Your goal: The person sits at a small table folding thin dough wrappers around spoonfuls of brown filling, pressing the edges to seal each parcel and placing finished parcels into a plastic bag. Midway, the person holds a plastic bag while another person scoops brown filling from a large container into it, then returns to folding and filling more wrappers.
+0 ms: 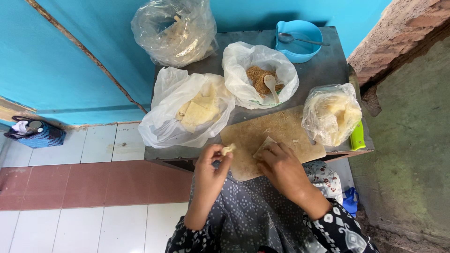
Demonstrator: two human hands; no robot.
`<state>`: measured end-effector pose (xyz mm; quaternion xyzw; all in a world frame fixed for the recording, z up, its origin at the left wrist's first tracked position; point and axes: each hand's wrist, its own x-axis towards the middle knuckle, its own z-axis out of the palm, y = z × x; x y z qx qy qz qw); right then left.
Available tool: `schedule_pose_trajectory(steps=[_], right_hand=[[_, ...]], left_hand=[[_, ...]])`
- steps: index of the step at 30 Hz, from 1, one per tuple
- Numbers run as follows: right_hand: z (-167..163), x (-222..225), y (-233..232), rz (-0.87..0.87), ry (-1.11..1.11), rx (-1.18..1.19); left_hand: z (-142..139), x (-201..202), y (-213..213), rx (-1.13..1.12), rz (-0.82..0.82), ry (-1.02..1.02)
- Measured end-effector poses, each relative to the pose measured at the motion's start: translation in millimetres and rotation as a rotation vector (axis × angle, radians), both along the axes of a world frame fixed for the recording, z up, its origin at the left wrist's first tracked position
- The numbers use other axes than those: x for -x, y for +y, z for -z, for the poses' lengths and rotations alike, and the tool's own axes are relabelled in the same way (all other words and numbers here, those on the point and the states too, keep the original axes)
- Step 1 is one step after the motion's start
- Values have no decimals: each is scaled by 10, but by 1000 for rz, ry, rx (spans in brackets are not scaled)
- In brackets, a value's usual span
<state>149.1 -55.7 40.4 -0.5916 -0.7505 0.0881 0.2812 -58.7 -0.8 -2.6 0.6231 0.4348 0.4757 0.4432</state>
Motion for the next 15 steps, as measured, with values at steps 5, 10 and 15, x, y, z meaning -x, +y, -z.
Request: schedule_pose_trajectory(steps=[5, 10, 15], right_hand=[[87, -17, 177, 73, 178, 111], [233, 61, 295, 89, -337, 192], [244, 118, 300, 173, -322, -35]], left_hand=[[-67, 348, -58, -114, -128, 222], [-144, 595, -119, -35, -169, 217], [-171, 751, -322, 91, -157, 131]])
